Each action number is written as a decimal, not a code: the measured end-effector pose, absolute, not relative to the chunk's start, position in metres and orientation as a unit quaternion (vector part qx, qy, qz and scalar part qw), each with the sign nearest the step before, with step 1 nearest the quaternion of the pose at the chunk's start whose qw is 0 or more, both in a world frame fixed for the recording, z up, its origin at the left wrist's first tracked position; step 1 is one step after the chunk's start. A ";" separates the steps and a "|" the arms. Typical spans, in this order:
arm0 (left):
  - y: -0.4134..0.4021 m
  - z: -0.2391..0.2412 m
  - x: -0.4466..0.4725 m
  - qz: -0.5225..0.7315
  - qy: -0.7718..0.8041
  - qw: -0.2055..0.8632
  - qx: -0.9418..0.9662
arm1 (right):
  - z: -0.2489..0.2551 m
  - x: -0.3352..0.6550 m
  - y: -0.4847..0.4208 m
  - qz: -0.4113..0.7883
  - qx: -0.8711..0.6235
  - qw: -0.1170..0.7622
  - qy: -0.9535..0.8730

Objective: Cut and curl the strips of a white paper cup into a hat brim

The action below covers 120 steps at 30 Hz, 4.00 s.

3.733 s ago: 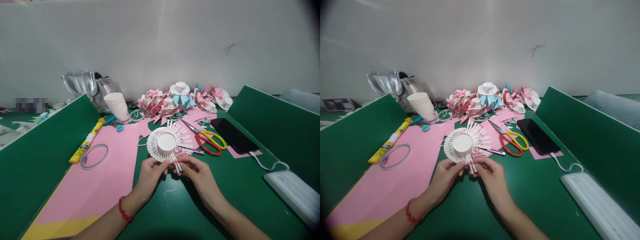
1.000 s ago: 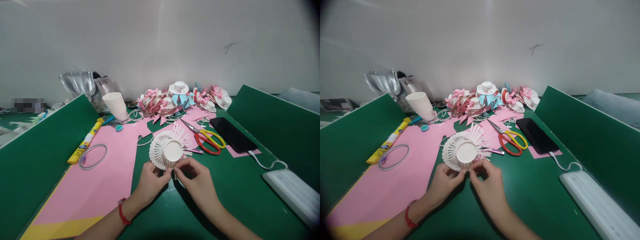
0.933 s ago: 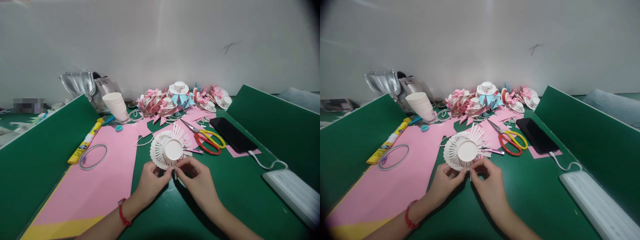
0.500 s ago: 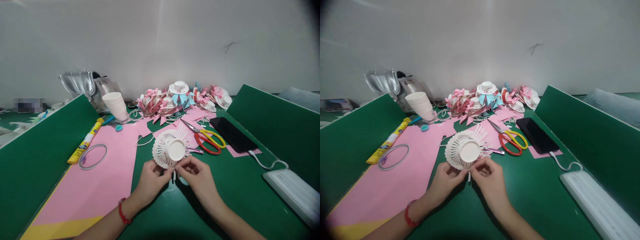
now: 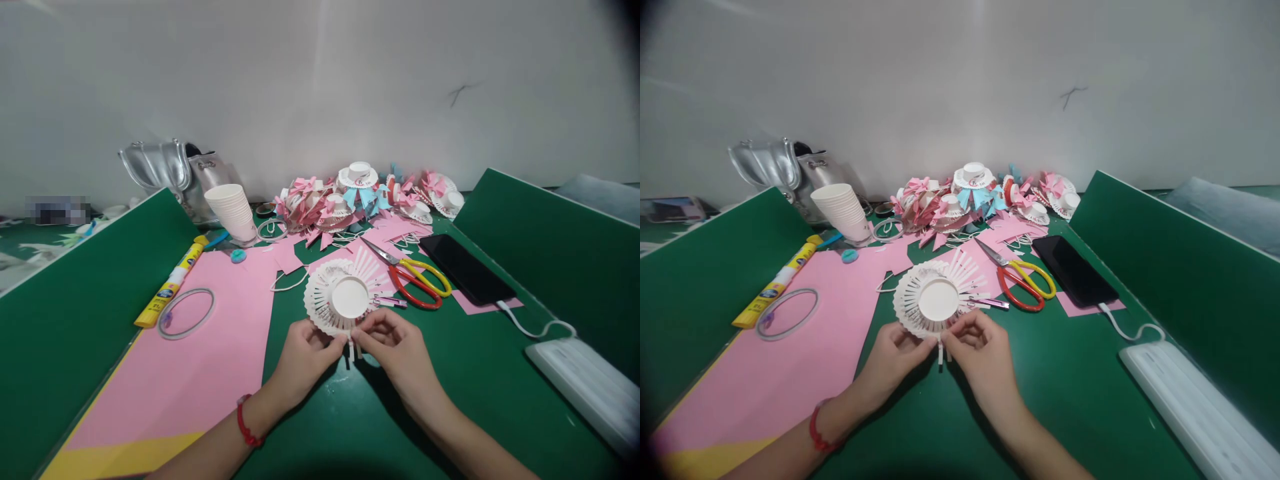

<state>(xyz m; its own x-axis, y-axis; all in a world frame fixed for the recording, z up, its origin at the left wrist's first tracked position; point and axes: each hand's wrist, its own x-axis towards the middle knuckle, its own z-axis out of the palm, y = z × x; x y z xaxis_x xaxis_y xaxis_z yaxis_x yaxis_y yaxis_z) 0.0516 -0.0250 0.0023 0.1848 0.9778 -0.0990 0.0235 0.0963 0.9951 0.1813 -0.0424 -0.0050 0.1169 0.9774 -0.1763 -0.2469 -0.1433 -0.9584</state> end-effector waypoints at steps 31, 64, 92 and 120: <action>-0.025 0.001 0.051 0.436 0.459 0.614 0.472 | -0.011 0.179 -0.037 0.584 -0.453 0.608 -0.291; -0.019 -0.005 0.049 0.464 0.473 0.638 0.391 | -0.011 0.172 -0.047 0.520 -0.504 0.532 -0.439; -0.021 -0.004 0.046 0.441 0.479 0.614 0.446 | -0.009 0.177 -0.046 0.494 -0.526 0.532 -0.444; -0.020 -0.007 0.050 0.443 0.484 0.613 0.441 | -0.018 0.171 -0.043 0.495 -0.490 0.604 -0.387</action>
<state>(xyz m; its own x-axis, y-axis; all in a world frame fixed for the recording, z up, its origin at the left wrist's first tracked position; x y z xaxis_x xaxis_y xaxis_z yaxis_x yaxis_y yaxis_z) 0.0499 -0.0201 -0.0073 0.1399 0.9693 -0.2020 -0.1152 0.2185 0.9690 0.1706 -0.0435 -0.0183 0.2105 0.9774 -0.0175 -0.2192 0.0297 -0.9752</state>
